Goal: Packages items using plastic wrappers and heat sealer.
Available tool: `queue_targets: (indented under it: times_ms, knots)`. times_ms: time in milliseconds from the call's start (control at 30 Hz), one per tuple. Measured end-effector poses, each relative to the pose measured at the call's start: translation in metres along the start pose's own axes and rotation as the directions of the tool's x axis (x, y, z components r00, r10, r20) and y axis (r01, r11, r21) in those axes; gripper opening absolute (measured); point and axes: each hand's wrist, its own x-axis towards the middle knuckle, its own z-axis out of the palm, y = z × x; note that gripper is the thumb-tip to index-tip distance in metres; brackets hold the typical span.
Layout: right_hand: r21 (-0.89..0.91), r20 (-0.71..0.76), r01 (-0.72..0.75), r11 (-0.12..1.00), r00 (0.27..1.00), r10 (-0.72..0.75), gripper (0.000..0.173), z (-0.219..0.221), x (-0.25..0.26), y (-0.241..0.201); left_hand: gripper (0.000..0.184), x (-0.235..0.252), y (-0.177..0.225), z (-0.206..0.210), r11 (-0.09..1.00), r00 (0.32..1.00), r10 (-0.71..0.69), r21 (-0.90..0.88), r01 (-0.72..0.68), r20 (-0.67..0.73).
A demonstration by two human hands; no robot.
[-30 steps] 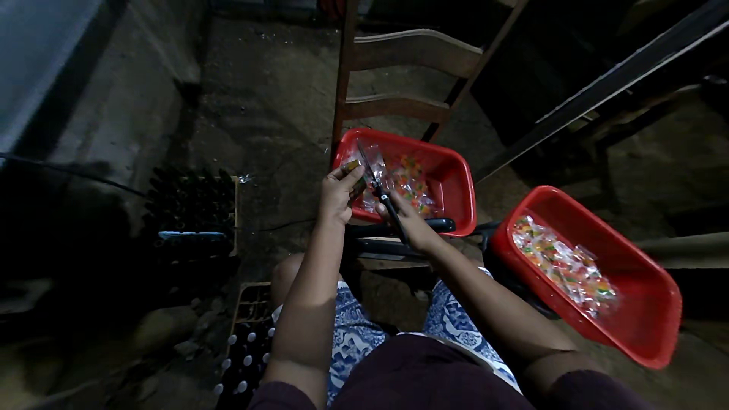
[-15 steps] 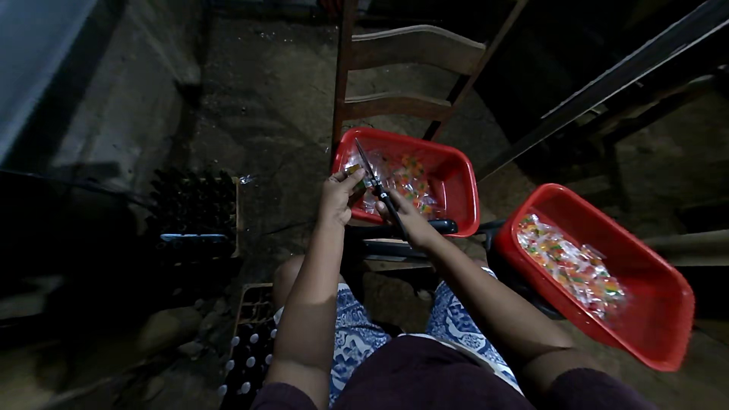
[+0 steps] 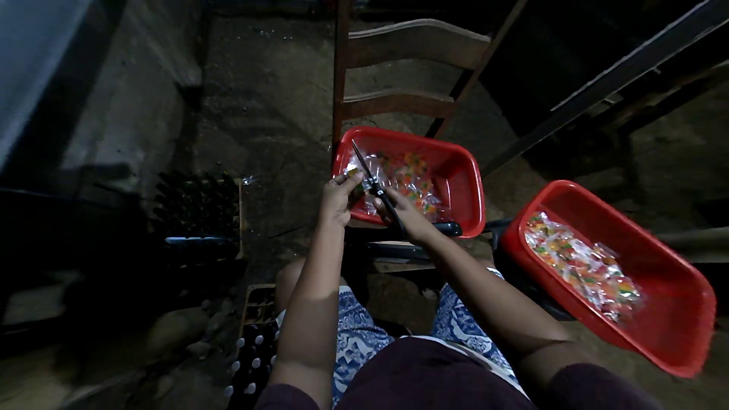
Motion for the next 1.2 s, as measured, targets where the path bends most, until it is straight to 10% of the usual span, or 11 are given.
queue_targets:
  times_ms: [367,567,767,933,1067,1200]
  knots:
    - [0.116,-0.131,-0.327,0.938,0.931,0.340,0.046,-0.004,0.099,-0.009,0.017,0.005,0.002,0.002,0.988,0.998,0.032,-0.151,-0.039,-0.051]
    - [-0.462,-0.169,-0.326,0.825,0.945,0.279,0.048,0.034,0.132,0.024,0.020,0.002,0.004,0.003,0.971,0.997,0.065,-0.227,-0.070,-0.029]
    - [-0.676,-0.057,-0.419,0.607,0.850,0.524,0.050,0.050,0.087,-0.059,0.022,-0.009,0.008,-0.003,0.989,0.993,0.114,-0.097,-0.114,-0.003]
    - [-0.774,-0.022,-0.184,0.605,0.964,0.265,0.040,0.028,0.130,0.003,0.030,-0.007,0.005,0.000,0.981,0.981,0.188,-0.039,-0.189,-0.046]
    - [-0.220,-0.185,0.033,0.975,0.980,-0.075,0.042,0.002,0.065,-0.024,0.029,-0.022,0.004,0.011,0.979,0.980,0.197,-0.061,-0.197,-0.001]
    - [-0.044,-0.213,0.320,0.946,0.922,-0.322,0.024,-0.005,-0.028,-0.035,0.015,-0.060,-0.006,0.043,0.978,0.977,0.190,-0.108,-0.179,0.096]
